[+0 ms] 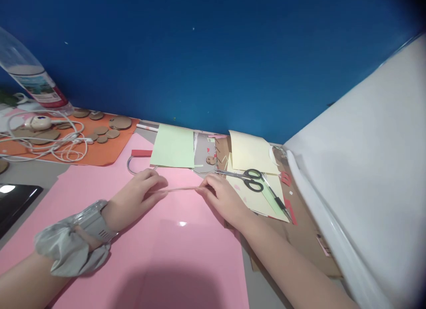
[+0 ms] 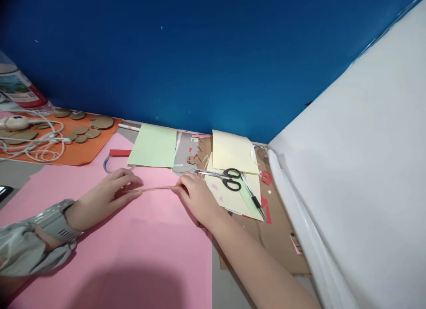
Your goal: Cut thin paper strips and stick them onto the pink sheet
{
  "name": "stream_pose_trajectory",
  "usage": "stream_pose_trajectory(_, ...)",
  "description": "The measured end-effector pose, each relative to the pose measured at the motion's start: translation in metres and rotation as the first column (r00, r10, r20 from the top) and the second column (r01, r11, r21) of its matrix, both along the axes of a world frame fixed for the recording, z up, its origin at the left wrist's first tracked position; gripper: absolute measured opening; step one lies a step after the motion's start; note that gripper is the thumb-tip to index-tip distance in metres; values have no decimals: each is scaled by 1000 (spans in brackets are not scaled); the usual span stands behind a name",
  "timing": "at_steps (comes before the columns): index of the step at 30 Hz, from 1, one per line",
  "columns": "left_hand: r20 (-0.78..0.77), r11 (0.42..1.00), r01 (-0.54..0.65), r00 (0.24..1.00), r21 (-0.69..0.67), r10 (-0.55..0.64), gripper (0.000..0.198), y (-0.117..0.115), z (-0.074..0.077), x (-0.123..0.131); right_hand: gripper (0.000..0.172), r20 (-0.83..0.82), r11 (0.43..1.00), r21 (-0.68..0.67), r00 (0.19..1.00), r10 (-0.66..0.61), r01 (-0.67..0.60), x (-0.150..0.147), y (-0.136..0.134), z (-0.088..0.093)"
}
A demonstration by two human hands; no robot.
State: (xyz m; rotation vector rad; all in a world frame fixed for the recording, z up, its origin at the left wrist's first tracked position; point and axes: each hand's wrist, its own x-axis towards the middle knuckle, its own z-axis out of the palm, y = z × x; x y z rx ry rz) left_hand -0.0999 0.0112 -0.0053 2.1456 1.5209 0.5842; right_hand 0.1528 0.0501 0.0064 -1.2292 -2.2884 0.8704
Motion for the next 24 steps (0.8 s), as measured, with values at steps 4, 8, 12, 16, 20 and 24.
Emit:
stream_pose_trajectory(4, -65, 999, 5, 998, 53, -2, 31, -2, 0, 1, 16, -93, 1000, 0, 996, 11, -11, 1, 0, 0)
stream_pose_trajectory(8, -89, 996, 48, 995, 72, -41, 26, -3, 5, 2, 20, -126, 999, -49, 992, 6, -12, 2, 2, 1)
stream_pose_trajectory(12, 14, 1000, 23, 1000, -6, -23, 26, -4, 12, 3, 28, -121, 996, -86, 992, 27, -37, 2, 2, 2)
stream_pose_trajectory(16, 47, 999, -19, 999, -28, 20, 27, -6, 14, 3, 33, -124, 993, -101, 991, 48, -60, 2, 2, 3)
stream_pose_trajectory(20, 118, 998, -61, 991, -14, 62, 23, -8, 12, 1, 32, -117, 995, -86, 992, 49, -59, 3, 2, 2)
stream_pose_trajectory(24, 135, 999, -49, 990, -7, 50, 20, -9, 11, -1, 31, -140, 995, -68, 988, 66, -76, 3, 2, 1)
